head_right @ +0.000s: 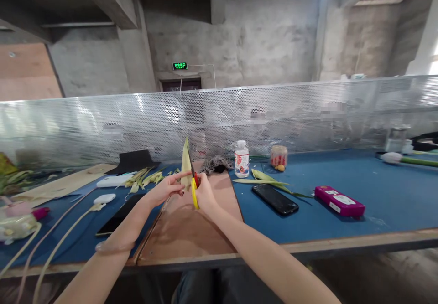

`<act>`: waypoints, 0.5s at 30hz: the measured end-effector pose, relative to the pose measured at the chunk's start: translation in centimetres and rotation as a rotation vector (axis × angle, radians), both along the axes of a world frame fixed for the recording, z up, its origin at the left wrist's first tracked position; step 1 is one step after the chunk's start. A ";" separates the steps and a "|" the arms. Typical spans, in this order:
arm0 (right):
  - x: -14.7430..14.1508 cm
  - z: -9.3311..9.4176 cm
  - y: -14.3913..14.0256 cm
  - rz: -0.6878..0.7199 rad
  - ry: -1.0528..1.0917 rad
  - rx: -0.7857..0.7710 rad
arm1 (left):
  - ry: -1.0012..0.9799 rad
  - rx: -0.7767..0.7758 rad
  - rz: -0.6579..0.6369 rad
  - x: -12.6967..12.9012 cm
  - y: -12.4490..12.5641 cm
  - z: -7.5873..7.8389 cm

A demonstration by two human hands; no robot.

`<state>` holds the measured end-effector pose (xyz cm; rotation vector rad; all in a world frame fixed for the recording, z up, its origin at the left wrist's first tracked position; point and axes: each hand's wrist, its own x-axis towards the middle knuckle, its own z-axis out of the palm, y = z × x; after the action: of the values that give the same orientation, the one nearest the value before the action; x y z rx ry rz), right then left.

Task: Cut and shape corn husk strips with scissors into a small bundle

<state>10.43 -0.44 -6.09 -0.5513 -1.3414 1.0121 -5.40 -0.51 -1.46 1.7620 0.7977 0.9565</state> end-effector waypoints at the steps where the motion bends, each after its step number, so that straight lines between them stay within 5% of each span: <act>1: 0.1 0.0 -0.1 -0.003 0.000 -0.001 | 0.000 0.005 0.000 0.0 0.1 -0.1; 15: -0.2 0.1 0.0 -0.051 -0.005 0.024 | -0.062 -0.047 -0.041 -0.1 0.5 -0.7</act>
<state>10.22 -0.44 -5.99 -0.5675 -1.3357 0.9524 -5.48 -0.03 -2.14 1.6942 0.7357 0.9535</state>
